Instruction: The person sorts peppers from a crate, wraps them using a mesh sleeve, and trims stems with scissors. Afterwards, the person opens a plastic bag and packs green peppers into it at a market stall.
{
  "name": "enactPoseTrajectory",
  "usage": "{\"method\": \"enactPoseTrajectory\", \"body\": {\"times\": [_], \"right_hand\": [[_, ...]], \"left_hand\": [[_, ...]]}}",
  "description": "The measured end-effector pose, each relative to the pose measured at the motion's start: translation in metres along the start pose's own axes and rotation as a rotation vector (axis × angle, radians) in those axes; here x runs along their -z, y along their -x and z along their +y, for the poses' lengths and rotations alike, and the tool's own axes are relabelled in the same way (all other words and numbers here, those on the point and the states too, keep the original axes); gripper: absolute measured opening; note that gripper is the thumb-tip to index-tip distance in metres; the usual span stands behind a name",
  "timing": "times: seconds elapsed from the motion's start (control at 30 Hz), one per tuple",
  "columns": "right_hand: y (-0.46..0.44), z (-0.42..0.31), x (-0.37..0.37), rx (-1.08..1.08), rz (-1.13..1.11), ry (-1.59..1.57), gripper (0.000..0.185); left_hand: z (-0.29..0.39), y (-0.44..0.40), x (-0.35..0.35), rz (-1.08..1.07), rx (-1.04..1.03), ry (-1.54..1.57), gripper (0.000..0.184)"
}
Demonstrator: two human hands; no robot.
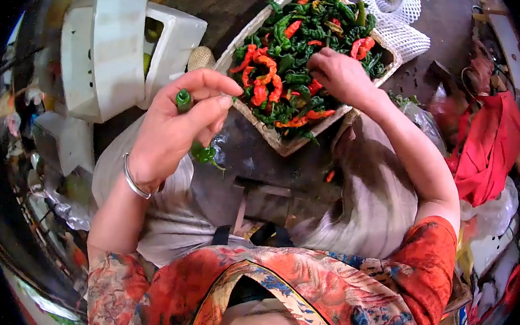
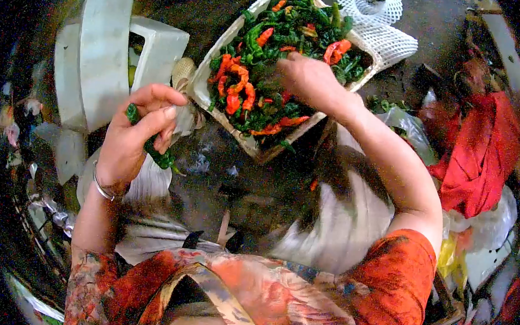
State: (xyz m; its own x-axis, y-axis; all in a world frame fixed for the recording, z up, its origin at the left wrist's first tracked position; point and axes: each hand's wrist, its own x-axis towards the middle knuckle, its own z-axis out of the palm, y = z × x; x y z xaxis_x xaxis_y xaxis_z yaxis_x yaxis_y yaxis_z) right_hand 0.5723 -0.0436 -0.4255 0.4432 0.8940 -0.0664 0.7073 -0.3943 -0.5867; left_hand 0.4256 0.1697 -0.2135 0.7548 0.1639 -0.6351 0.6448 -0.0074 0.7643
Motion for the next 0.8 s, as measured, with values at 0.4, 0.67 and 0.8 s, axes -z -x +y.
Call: {"method": "enactPoseTrajectory", "body": {"times": [0.4,0.67,0.8], "right_hand": [[-0.005,0.004,-0.018,-0.017,-0.012,-0.203,0.031],[0.005,0.018,-0.002,-0.365,-0.107,-0.902,0.014],[0.006,0.017,0.007,-0.420,-0.143,-1.073,0.022]], "left_hand": [[-0.002,-0.001,0.004,-0.043,-0.001,0.019,0.015],[-0.003,-0.001,0.002,-0.052,-0.027,0.012,0.015],[0.000,-0.001,0.001,-0.053,-0.014,0.026,0.018]]}}
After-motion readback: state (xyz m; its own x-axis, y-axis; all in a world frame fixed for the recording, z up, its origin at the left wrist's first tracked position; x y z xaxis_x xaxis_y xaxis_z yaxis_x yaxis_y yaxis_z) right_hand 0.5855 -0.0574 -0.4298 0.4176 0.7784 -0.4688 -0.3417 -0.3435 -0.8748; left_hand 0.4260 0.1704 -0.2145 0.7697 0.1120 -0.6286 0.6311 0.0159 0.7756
